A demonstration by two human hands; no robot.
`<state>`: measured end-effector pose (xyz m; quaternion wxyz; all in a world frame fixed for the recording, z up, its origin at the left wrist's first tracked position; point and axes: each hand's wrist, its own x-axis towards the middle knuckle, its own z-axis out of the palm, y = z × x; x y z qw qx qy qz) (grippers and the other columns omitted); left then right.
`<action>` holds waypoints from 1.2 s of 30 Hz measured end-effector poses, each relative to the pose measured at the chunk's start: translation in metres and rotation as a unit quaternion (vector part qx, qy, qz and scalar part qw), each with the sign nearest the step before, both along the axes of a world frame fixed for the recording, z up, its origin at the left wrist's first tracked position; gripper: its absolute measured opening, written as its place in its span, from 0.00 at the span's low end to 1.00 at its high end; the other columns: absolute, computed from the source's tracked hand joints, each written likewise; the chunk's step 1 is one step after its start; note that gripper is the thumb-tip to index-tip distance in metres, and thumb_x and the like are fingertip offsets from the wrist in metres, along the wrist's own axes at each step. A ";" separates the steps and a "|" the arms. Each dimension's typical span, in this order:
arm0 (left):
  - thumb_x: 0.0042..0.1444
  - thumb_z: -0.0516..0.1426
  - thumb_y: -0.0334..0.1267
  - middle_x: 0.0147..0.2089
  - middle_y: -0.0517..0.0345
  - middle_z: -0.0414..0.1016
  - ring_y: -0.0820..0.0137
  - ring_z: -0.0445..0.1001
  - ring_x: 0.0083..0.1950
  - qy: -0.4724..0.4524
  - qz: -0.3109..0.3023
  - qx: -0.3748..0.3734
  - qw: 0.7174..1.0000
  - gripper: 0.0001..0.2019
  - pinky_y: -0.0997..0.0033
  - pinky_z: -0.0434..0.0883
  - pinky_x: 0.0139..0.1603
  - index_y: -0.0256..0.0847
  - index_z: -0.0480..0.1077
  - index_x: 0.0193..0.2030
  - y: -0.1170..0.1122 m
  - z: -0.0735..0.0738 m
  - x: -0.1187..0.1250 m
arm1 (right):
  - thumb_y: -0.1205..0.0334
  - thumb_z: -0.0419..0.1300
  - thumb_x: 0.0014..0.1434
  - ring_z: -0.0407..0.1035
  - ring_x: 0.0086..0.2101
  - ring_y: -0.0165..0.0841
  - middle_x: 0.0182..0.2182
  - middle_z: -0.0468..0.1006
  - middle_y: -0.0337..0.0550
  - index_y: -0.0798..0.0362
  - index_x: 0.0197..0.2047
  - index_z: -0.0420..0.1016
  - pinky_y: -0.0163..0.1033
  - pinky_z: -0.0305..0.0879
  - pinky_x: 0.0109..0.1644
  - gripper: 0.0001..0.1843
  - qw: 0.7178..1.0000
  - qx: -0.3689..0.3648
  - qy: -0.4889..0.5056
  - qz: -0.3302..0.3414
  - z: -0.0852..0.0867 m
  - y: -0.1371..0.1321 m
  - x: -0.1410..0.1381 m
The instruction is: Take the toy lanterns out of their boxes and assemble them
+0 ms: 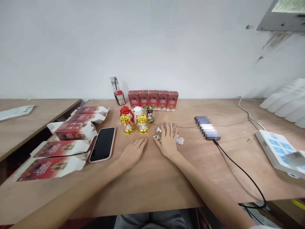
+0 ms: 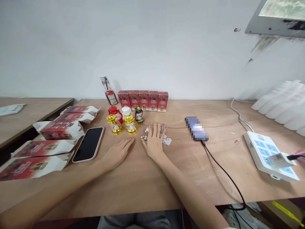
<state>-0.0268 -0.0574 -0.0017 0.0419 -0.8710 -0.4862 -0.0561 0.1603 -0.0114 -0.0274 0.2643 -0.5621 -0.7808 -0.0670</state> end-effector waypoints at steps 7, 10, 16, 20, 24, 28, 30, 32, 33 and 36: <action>0.61 0.44 0.46 0.68 0.46 0.53 0.62 0.51 0.68 -0.075 0.019 -0.037 0.996 0.28 0.54 0.49 0.67 0.34 0.51 0.65 0.004 -0.006 0.008 | 0.60 0.44 0.64 0.37 0.64 0.47 0.64 0.49 0.58 0.62 0.61 0.55 0.60 0.40 0.63 0.25 0.997 0.071 0.001 -0.001 0.037 0.061 0.017; 0.61 0.45 0.47 0.68 0.47 0.51 0.61 0.49 0.69 -0.079 0.016 -0.049 0.996 0.28 0.52 0.48 0.66 0.36 0.51 0.65 0.015 -0.003 0.017 | 0.70 0.45 0.59 0.38 0.64 0.46 0.65 0.47 0.56 0.61 0.63 0.51 0.58 0.45 0.62 0.28 0.996 0.082 0.001 -0.043 0.073 0.116 0.035; 0.60 0.45 0.49 0.69 0.46 0.48 0.60 0.48 0.69 -0.096 0.027 -0.052 0.994 0.30 0.51 0.49 0.65 0.35 0.50 0.66 0.020 -0.002 0.022 | 0.71 0.52 0.54 0.47 0.60 0.52 0.59 0.58 0.60 0.60 0.63 0.49 0.66 0.43 0.58 0.33 0.988 0.007 -0.149 -0.030 0.104 0.185 0.067; 0.60 0.46 0.50 0.69 0.42 0.47 0.57 0.48 0.69 -0.108 0.048 -0.043 0.992 0.32 0.52 0.52 0.64 0.33 0.50 0.66 0.017 -0.004 0.020 | 0.59 0.55 0.57 0.56 0.51 0.53 0.50 0.64 0.64 0.63 0.53 0.59 0.60 0.53 0.51 0.24 0.988 0.015 -0.146 -0.057 0.099 0.185 0.080; 0.59 0.47 0.49 0.68 0.37 0.49 0.52 0.52 0.67 -0.109 0.098 -0.040 0.988 0.31 0.50 0.55 0.61 0.30 0.53 0.64 0.012 -0.002 0.020 | 0.55 0.56 0.55 0.59 0.45 0.47 0.44 0.66 0.59 0.61 0.45 0.61 0.49 0.57 0.46 0.20 0.985 0.057 -0.159 -0.036 0.102 0.173 0.090; 0.59 0.48 0.47 0.68 0.38 0.50 0.52 0.54 0.66 -0.116 0.108 -0.045 0.986 0.30 0.50 0.56 0.62 0.29 0.54 0.63 0.009 0.003 0.021 | 0.59 0.56 0.55 0.60 0.41 0.44 0.40 0.67 0.54 0.60 0.45 0.61 0.45 0.58 0.44 0.17 0.983 0.056 -0.177 -0.008 0.105 0.165 0.093; 0.59 0.48 0.46 0.68 0.39 0.51 0.53 0.54 0.66 -0.121 0.107 -0.052 0.986 0.29 0.51 0.56 0.62 0.29 0.55 0.63 0.008 0.005 0.021 | 0.55 0.58 0.54 0.60 0.42 0.45 0.42 0.66 0.56 0.62 0.47 0.61 0.46 0.58 0.45 0.23 0.983 0.063 -0.175 -0.007 0.104 0.160 0.093; 0.59 0.48 0.45 0.68 0.39 0.50 0.53 0.53 0.66 -0.129 0.104 -0.061 0.984 0.29 0.51 0.56 0.62 0.29 0.55 0.63 0.008 0.006 0.020 | 0.51 0.60 0.52 0.60 0.43 0.47 0.43 0.65 0.58 0.63 0.47 0.62 0.47 0.58 0.45 0.27 0.985 0.068 -0.158 -0.003 0.101 0.154 0.094; 0.58 0.49 0.45 0.68 0.39 0.50 0.53 0.53 0.67 -0.137 0.103 -0.066 0.983 0.29 0.51 0.55 0.63 0.29 0.55 0.63 0.008 0.006 0.019 | 0.50 0.61 0.51 0.60 0.43 0.47 0.43 0.65 0.59 0.63 0.46 0.63 0.47 0.59 0.46 0.27 0.988 0.069 -0.142 0.001 0.100 0.149 0.094; 0.57 0.51 0.44 0.68 0.39 0.51 0.54 0.51 0.68 -0.195 0.100 -0.089 0.972 0.29 0.50 0.53 0.64 0.30 0.56 0.62 0.008 0.005 0.015 | 0.48 0.62 0.50 0.62 0.41 0.46 0.41 0.66 0.58 0.62 0.43 0.65 0.47 0.62 0.45 0.27 0.995 0.078 -0.053 0.013 0.102 0.133 0.097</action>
